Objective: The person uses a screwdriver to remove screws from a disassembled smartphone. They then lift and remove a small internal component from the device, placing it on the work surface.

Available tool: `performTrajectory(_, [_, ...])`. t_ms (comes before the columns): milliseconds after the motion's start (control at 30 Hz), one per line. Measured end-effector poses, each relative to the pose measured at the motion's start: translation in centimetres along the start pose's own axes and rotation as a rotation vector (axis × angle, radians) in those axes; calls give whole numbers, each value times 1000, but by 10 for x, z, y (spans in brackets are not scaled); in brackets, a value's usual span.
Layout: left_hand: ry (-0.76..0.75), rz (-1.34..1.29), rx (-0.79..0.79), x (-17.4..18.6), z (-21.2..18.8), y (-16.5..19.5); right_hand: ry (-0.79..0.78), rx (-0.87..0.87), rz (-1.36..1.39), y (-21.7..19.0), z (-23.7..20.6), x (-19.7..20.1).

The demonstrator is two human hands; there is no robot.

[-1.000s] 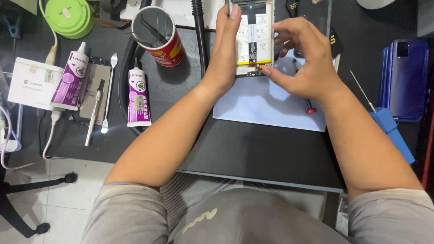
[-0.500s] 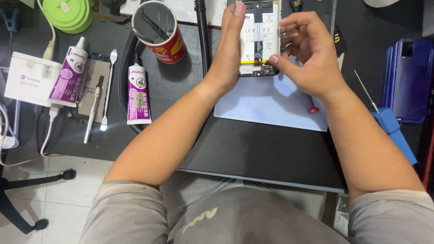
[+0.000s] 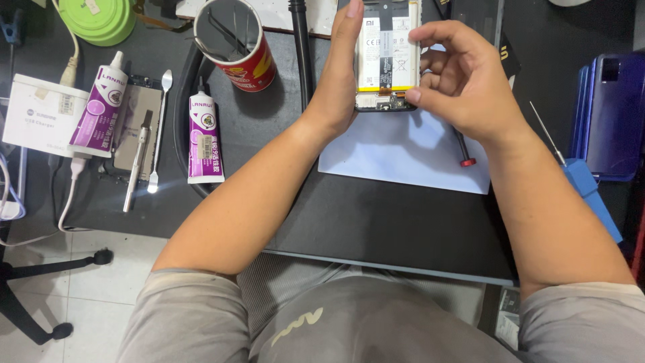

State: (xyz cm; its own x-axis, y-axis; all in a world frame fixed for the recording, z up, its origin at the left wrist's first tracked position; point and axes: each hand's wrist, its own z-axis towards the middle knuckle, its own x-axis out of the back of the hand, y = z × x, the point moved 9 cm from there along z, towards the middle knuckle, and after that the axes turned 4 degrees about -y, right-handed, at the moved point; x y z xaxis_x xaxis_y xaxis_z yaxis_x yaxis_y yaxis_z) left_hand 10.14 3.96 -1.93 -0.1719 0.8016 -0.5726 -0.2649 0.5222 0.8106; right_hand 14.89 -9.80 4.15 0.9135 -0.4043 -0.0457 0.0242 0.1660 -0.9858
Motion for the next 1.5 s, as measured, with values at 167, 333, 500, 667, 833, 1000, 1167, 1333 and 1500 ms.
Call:
performTrajectory(167, [-66, -63, 29, -10, -1, -1, 89, -32, -28, 0, -4, 2])
performTrajectory(333, [-231, 126, 33, -24, -5, 6, 197, -23, 103, 5, -16, 7])
performTrajectory(500, [-385, 298, -5, -37, -12, 4, 286, 47, 218, 17, -39, 6])
performTrajectory(667, [-420, 297, 3, -36, -14, -1, 260, 119, 251, 24, -44, 6])
performTrajectory(833, [-416, 296, 32, -34, -17, 0, 259, 106, 281, 27, -43, 6])
performTrajectory(1000, [-407, 288, 44, -35, -18, -1, 258, 88, 295, 26, -43, 5])
performTrajectory(1167, [-415, 301, 27, -35, -21, 0, 251, 106, 290, 23, -45, 4])
performTrajectory(1333, [-431, 281, 0, -38, -22, 3, 243, 127, 243, 20, -46, 2])
performTrajectory(1500, [-439, 270, 5, -38, -22, 3, 236, 140, 218, 20, -46, 2])
